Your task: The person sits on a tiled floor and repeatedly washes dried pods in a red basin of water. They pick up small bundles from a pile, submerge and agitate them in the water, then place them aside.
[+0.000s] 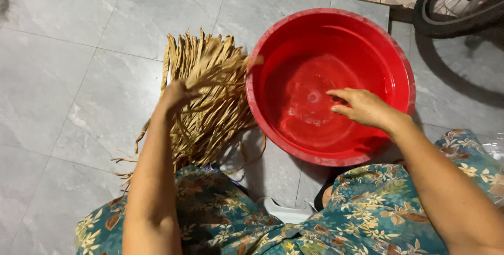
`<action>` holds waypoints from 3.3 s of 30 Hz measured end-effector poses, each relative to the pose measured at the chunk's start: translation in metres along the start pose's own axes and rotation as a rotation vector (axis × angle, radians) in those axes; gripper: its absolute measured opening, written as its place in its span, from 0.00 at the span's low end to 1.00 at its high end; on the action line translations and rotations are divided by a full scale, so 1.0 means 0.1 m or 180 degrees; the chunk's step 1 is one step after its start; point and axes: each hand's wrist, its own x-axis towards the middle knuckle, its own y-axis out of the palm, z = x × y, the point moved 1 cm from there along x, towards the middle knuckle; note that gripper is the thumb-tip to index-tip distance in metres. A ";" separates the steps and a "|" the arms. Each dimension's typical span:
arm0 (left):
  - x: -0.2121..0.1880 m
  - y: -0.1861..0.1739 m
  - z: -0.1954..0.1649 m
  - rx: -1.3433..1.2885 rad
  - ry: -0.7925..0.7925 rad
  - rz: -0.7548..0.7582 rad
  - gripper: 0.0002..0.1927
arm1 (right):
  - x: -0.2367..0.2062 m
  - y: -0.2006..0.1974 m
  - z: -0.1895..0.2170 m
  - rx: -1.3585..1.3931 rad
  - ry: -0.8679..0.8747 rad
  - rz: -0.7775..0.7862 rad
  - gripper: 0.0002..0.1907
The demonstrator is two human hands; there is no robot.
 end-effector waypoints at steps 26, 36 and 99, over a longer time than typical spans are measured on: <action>-0.62 -0.54 -0.23 0.2408 0.0625 0.0192 0.15 | 1.25 0.22 1.15 0.3465 -0.1694 -0.1626 0.34; -0.55 -0.93 0.55 0.3216 -0.1050 -0.0282 0.28 | 0.47 -0.53 -0.22 0.4310 -0.0753 -0.2447 0.11; -0.37 3.28 -0.77 -0.1983 -0.1403 0.1782 0.09 | 0.48 1.71 -0.73 0.3753 0.2904 -0.1603 0.12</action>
